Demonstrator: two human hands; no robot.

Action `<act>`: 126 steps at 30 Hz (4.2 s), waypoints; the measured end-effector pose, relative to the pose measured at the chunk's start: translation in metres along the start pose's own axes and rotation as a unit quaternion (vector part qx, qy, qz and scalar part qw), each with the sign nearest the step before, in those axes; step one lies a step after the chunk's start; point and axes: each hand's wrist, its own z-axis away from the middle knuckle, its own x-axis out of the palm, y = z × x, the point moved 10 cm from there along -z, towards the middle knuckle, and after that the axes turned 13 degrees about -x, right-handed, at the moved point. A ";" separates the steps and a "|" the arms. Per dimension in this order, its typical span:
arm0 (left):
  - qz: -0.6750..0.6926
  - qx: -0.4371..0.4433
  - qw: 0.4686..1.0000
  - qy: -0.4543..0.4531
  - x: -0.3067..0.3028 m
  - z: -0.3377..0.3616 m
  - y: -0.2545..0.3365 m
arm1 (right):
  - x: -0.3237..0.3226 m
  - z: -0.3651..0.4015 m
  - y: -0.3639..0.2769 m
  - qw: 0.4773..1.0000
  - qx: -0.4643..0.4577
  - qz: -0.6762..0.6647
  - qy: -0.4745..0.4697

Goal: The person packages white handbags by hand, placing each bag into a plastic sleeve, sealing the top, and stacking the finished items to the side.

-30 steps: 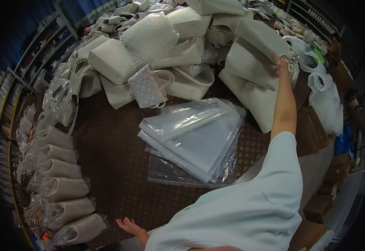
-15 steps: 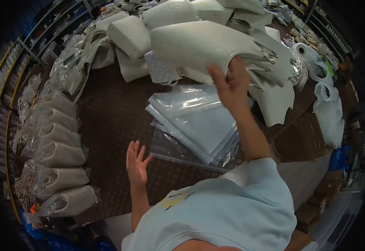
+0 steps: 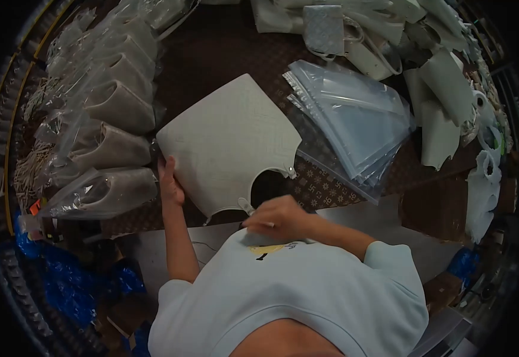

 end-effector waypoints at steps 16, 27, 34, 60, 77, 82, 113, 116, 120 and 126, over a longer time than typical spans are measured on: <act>-0.295 -0.086 0.952 0.000 0.018 -0.031 -0.053 | -0.078 0.162 0.189 0.845 0.476 -0.028 0.244; -0.439 -0.008 0.892 0.111 0.039 -0.036 -0.074 | -0.293 0.144 0.258 0.801 0.374 0.437 0.164; -0.461 0.019 0.859 0.223 0.028 -0.017 -0.076 | -0.248 0.155 0.284 0.794 0.398 0.439 0.138; -0.636 0.410 0.647 0.094 0.160 0.102 0.030 | -0.159 0.002 0.017 0.944 0.047 0.294 0.144; -0.780 0.088 0.558 -0.269 0.192 0.072 -0.117 | -0.023 0.127 0.154 0.663 0.372 -0.496 0.420; -0.767 0.197 0.604 -0.082 0.215 0.012 -0.054 | -0.050 0.166 0.159 0.745 0.453 -0.264 0.413; -0.675 0.360 0.629 -0.138 0.230 0.089 -0.114 | -0.078 0.125 0.155 0.784 0.452 -0.238 0.352; -0.691 0.319 0.627 -0.166 0.229 0.083 -0.115 | -0.070 0.119 0.154 0.769 0.435 -0.318 0.343; -0.662 0.279 0.672 -0.180 0.231 0.079 -0.105 | -0.073 0.121 0.161 0.790 0.417 -0.284 0.348; -0.593 0.318 0.725 -0.147 0.240 0.084 -0.080 | -0.076 0.109 0.159 0.807 0.357 -0.268 0.387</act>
